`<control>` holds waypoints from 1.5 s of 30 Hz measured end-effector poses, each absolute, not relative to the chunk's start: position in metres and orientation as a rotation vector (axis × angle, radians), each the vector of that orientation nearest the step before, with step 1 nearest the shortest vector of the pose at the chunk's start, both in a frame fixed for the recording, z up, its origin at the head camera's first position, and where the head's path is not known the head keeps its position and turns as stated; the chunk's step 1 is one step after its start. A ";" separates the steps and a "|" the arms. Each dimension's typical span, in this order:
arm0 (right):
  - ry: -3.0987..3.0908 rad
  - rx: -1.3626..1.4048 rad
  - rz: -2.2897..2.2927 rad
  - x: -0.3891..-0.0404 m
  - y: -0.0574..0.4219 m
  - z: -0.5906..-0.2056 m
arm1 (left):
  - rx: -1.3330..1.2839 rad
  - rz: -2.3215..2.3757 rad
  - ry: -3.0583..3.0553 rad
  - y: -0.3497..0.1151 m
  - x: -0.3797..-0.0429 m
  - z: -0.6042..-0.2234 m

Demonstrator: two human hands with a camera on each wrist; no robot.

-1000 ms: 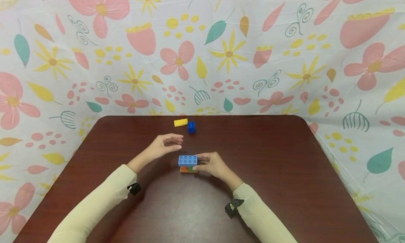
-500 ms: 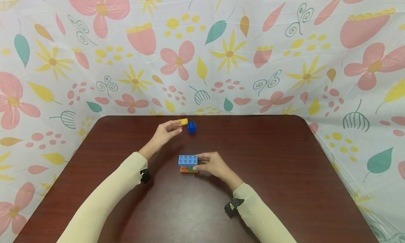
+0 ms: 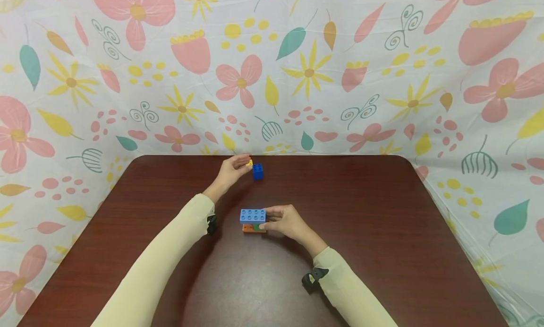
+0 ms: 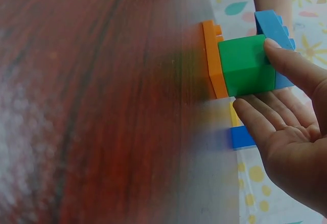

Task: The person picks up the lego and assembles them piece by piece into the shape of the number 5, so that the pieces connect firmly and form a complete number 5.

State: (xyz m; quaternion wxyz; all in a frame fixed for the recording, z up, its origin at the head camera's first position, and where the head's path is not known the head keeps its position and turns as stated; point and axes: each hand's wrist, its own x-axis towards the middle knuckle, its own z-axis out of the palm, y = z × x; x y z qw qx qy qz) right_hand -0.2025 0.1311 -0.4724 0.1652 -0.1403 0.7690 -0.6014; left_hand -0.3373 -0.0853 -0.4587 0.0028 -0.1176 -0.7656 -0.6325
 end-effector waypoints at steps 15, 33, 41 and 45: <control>2.180 -0.410 -1.726 -0.202 0.132 -0.473 | -0.319 -1.764 -2.573 -0.069 -0.347 -0.468; 2.185 -0.387 -1.698 -0.191 0.129 -0.449 | -0.284 -1.564 -2.765 -0.065 -0.350 -0.475; 2.178 -0.384 -1.720 -0.202 0.132 -0.472 | -0.277 -1.555 -2.761 -0.064 -0.351 -0.481; 2.172 -0.396 -1.729 -0.203 0.132 -0.474 | -0.270 -1.523 -2.771 -0.065 -0.352 -0.480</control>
